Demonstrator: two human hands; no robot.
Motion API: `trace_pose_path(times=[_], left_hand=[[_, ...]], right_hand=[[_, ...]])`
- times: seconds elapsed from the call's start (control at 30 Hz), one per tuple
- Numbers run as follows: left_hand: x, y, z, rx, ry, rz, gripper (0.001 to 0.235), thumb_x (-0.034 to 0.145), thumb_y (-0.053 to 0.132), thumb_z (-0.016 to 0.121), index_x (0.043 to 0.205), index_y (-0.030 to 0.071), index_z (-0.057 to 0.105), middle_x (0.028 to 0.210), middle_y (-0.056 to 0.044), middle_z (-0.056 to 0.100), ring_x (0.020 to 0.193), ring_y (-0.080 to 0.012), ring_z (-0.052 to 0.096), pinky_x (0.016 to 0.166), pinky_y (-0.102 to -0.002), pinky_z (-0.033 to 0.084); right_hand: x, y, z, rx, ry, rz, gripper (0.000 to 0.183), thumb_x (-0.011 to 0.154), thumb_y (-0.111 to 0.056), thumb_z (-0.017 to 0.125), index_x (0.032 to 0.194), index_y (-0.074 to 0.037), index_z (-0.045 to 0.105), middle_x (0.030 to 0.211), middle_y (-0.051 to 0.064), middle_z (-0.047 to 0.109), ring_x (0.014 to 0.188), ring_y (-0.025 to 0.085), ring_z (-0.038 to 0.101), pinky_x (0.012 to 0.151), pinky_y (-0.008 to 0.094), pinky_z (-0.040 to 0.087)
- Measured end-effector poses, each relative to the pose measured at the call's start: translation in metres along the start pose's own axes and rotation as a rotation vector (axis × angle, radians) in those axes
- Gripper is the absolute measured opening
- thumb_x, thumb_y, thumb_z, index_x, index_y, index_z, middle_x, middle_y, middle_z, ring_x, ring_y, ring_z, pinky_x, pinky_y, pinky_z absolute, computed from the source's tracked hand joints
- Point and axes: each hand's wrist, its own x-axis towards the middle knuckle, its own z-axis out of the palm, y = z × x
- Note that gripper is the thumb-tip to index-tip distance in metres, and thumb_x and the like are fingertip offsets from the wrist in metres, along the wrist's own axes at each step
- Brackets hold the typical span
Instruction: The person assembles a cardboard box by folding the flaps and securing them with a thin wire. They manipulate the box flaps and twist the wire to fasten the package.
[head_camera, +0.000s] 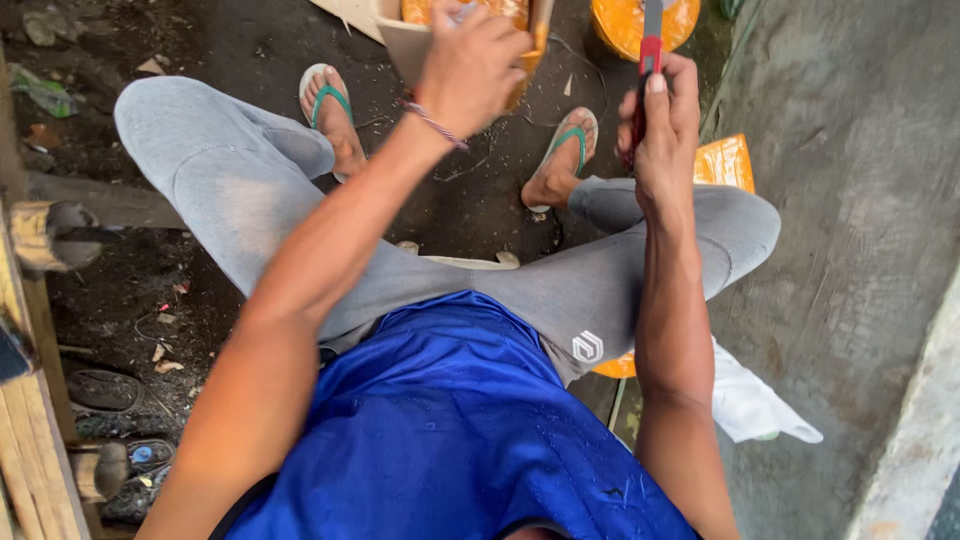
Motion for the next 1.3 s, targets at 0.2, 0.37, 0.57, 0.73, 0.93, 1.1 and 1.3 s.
trace_pose_path(times=[0.2,0.37,0.57,0.73,0.93,1.1,1.3], left_hand=[[-0.006,-0.037,-0.054,-0.157,-0.203,0.124,0.068,0.090,0.060,0.082,0.120,0.000,0.075,0.092,-0.023,0.072,0.079,-0.0388,0.070,0.074,-0.047,0.055],[0.024,-0.039,-0.033,-0.188,-0.429,0.133,0.092,0.084,0.081,0.072,0.108,-0.008,0.072,0.085,-0.026,0.071,0.075,-0.0397,0.071,0.068,-0.047,0.057],[0.035,-0.026,-0.013,-0.113,-0.578,0.039,0.108,0.072,0.095,0.066,0.101,-0.008,0.070,0.085,-0.028,0.071,0.080,-0.0399,0.072,0.076,-0.047,0.056],[0.044,-0.017,-0.017,-0.128,-0.664,-0.038,0.117,0.069,0.098,0.062,0.110,-0.011,0.065,0.091,-0.027,0.072,0.088,-0.0392,0.072,0.082,-0.047,0.053],[0.047,-0.014,-0.018,-0.155,-0.701,-0.087,0.117,0.071,0.097,0.059,0.113,-0.012,0.063,0.094,-0.024,0.071,0.092,-0.0359,0.071,0.080,-0.045,0.055],[0.048,-0.014,-0.019,-0.219,-0.688,-0.136,0.111,0.074,0.095,0.056,0.110,-0.009,0.065,0.096,-0.022,0.071,0.095,-0.0342,0.071,0.078,-0.044,0.055],[0.050,-0.010,-0.021,-0.238,-0.693,-0.145,0.102,0.076,0.092,0.056,0.108,-0.004,0.068,0.093,-0.020,0.072,0.090,-0.0342,0.072,0.078,-0.043,0.055]], right_hand=[[0.005,0.043,0.024,0.213,-0.079,0.130,0.018,0.113,-0.016,0.038,0.116,-0.005,0.052,0.085,0.006,0.063,0.060,0.013,0.053,0.057,0.029,0.048],[0.006,0.054,0.030,-0.167,-0.123,0.225,0.020,0.117,-0.020,0.041,0.109,-0.006,0.054,0.073,0.001,0.055,0.055,0.008,0.050,0.050,0.024,0.041],[0.036,0.061,0.029,-0.237,-0.179,0.232,0.017,0.116,-0.017,0.045,0.112,-0.004,0.055,0.083,-0.001,0.060,0.065,0.007,0.053,0.057,0.024,0.042],[0.065,0.069,0.035,-0.388,-0.208,0.257,0.020,0.117,-0.018,0.050,0.105,-0.003,0.058,0.076,0.000,0.055,0.063,0.006,0.049,0.057,0.025,0.040],[0.077,0.083,0.043,-0.426,-0.242,0.097,0.017,0.115,-0.012,0.054,0.115,0.000,0.065,0.095,0.001,0.067,0.086,0.006,0.058,0.076,0.025,0.051],[0.073,0.095,0.044,-0.328,-0.191,0.094,0.009,0.110,-0.007,0.061,0.109,0.001,0.064,0.099,0.002,0.070,0.091,0.008,0.061,0.083,0.027,0.053],[0.072,0.091,0.042,-0.680,-0.119,-0.033,0.013,0.098,-0.008,0.072,0.102,0.002,0.063,0.087,0.008,0.069,0.076,0.014,0.062,0.072,0.030,0.053]])
